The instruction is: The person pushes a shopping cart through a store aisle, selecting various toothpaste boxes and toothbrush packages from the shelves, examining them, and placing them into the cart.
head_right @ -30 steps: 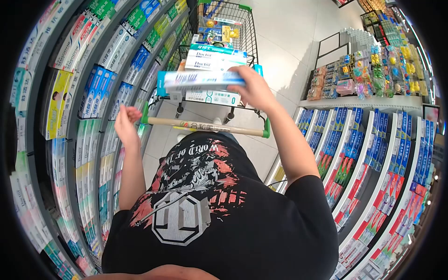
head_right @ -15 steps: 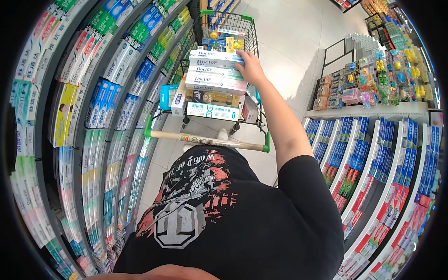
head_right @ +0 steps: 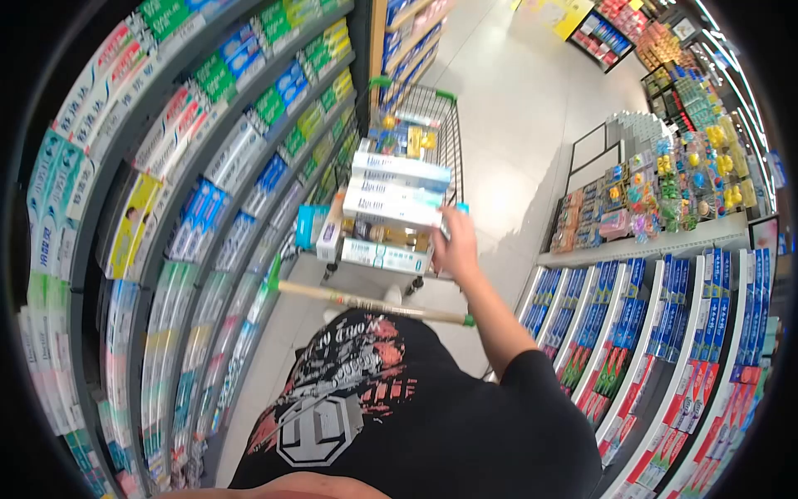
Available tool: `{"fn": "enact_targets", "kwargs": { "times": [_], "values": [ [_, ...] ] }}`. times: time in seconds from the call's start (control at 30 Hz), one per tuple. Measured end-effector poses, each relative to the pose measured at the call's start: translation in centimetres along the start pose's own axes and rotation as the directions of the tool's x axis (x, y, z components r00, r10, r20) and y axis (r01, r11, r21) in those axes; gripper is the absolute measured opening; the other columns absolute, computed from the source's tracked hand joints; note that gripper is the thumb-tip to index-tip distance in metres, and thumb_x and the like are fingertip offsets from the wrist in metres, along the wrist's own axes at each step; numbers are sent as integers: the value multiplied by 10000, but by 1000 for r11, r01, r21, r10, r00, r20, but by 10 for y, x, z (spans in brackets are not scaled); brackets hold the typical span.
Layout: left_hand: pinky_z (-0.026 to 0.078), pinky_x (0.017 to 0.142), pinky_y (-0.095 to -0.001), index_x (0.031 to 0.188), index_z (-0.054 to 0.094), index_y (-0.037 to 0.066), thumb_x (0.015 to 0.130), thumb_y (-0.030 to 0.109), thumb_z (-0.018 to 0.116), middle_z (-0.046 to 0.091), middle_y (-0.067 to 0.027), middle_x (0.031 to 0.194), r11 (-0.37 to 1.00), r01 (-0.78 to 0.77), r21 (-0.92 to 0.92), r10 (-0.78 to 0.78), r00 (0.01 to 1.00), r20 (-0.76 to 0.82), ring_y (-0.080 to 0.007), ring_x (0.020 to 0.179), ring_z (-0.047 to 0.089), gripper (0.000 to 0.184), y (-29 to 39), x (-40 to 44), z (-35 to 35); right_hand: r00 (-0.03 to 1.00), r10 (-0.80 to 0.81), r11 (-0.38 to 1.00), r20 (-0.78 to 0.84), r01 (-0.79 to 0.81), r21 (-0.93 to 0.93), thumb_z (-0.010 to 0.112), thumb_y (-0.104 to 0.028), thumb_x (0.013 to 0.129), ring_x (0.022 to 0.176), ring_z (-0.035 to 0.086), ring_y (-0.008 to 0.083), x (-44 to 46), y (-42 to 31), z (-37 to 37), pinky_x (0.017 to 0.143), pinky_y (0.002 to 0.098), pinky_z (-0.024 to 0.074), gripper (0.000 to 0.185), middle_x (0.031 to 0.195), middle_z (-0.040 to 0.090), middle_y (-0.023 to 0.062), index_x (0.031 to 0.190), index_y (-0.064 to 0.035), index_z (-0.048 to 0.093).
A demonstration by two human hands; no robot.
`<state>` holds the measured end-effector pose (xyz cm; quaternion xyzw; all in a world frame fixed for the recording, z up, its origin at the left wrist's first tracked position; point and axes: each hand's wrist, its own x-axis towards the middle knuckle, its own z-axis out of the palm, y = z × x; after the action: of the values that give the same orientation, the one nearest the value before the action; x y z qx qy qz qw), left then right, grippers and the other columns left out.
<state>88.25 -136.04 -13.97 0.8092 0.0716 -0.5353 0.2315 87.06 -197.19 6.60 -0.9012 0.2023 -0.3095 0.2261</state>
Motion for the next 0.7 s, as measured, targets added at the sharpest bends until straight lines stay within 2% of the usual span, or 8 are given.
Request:
{"fn": "enact_targets", "kwargs": {
  "times": [0.1, 0.17, 0.23, 0.27, 0.4, 0.5, 0.63, 0.7],
  "values": [
    [531, 889, -443, 1276, 664, 38, 1016, 387, 558, 717, -159, 1083, 999, -37, 18, 37, 999, -2, -282, 978, 693, 447, 27, 20, -16, 997, 57, 990, 48, -62, 124, 739, 5, 875, 1001, 678, 335, -33, -7, 6, 876, 412, 555, 399, 1135, 674, 190, 1260, -29, 635],
    [529, 904, -440, 1283, 662, 39, 1008, 392, 571, 715, -159, 1105, 998, -49, 37, 49, 999, 2, -281, 997, 691, 457, 43, 29, -24, 979, 127, 975, 158, -153, 164, 732, 10, 880, 962, 679, 314, -39, -28, -1, 833, 394, 560, 407, 1105, 668, 174, 1272, -32, 629],
    [527, 918, -436, 1291, 661, 40, 999, 397, 583, 714, -159, 1128, 997, -56, 55, 56, 998, 8, -281, 1015, 689, 468, 56, 34, -33, 983, 61, 981, 172, -91, 171, 734, -4, 886, 963, 675, 322, -42, -39, 2, 851, 406, 554, 415, 1102, 670, 165, 1284, -34, 620],
    [526, 925, -435, 1295, 660, 41, 995, 400, 590, 713, -160, 1139, 996, -60, 63, 59, 998, 10, -281, 1025, 688, 473, 60, 37, -36, 990, -33, 987, 137, 11, 158, 734, -24, 897, 956, 674, 323, -41, -46, 2, 864, 412, 547, 411, 1092, 670, 152, 1291, -41, 617],
    [522, 954, -428, 1311, 657, 43, 978, 411, 616, 709, -160, 1184, 993, -55, 100, 52, 998, 34, -280, 1062, 684, 497, 72, 41, -49, 972, 18, 973, 233, -71, 222, 699, -73, 942, 993, 684, 330, -42, -61, 5, 895, 421, 547, 354, 1161, 680, 151, 1288, -59, 627],
    [519, 975, -422, 1322, 655, 45, 965, 418, 635, 707, -161, 1218, 990, -48, 133, 39, 997, 68, -280, 1091, 681, 517, 74, 38, -58, 966, -15, 974, 256, -45, 224, 700, -80, 944, 998, 688, 319, -46, -63, 8, 886, 418, 549, 346, 1165, 682, 140, 1283, -65, 631],
    [515, 1004, -415, 1338, 652, 47, 949, 429, 661, 704, -162, 1263, 972, -25, 234, -20, 982, 186, -279, 1128, 677, 545, 60, 10, -83, 966, -32, 976, 256, -25, 216, 704, -77, 944, 977, 701, 290, -45, -64, 11, 868, 402, 558, 333, 1156, 686, 139, 1272, -70, 646],
    [513, 1018, -412, 1346, 651, 48, 940, 434, 673, 702, -162, 1286, 930, -54, 364, -79, 936, 342, -279, 1147, 675, 560, 69, -39, -121, 965, -6, 966, 261, -62, 252, 711, -71, 941, 938, 710, 281, -30, -77, 4, 837, 387, 567, 329, 1144, 695, 137, 1265, -67, 652]
  ]
}}
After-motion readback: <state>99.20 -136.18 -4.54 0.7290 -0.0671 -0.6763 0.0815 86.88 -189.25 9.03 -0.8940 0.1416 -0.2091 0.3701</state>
